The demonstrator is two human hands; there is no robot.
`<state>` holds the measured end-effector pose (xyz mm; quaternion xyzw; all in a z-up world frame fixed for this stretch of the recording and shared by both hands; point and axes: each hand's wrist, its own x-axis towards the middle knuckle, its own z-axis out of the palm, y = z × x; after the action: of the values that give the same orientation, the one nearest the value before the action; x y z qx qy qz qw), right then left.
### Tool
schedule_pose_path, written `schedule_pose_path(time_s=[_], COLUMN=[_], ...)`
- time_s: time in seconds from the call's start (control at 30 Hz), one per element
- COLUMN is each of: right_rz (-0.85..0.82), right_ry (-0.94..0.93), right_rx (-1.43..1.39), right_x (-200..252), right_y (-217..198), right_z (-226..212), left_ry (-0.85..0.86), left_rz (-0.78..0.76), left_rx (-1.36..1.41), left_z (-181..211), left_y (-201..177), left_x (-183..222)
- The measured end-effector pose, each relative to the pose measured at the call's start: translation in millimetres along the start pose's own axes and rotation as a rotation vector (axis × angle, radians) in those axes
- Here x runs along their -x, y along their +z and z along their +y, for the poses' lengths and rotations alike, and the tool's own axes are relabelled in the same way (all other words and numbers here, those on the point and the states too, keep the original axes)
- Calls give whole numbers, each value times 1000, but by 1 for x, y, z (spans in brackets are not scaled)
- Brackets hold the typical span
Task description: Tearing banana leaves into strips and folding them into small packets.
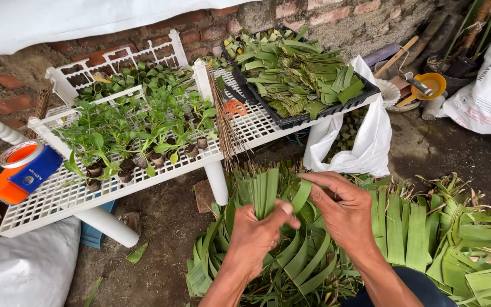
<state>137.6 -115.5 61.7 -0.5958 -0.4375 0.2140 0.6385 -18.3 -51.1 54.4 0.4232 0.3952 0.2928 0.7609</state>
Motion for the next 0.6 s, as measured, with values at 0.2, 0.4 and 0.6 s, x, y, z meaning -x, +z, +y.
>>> schedule_pose_path(time_s=[0.2,0.4,0.6], right_rz=[-134,-191,-204], right_ry=[144,263,413], right_rx=[7,-61,-6], right_x=[7,4,-1], right_y=[-2,1,-5], right_z=[11,12,7], left_ry=[272,500,508], left_rz=[114,140,65], left_rx=[44,-353,-488], left_z=[-7,2,-7], left_y=[-5,-3,-6], left_x=[-8,1,-1])
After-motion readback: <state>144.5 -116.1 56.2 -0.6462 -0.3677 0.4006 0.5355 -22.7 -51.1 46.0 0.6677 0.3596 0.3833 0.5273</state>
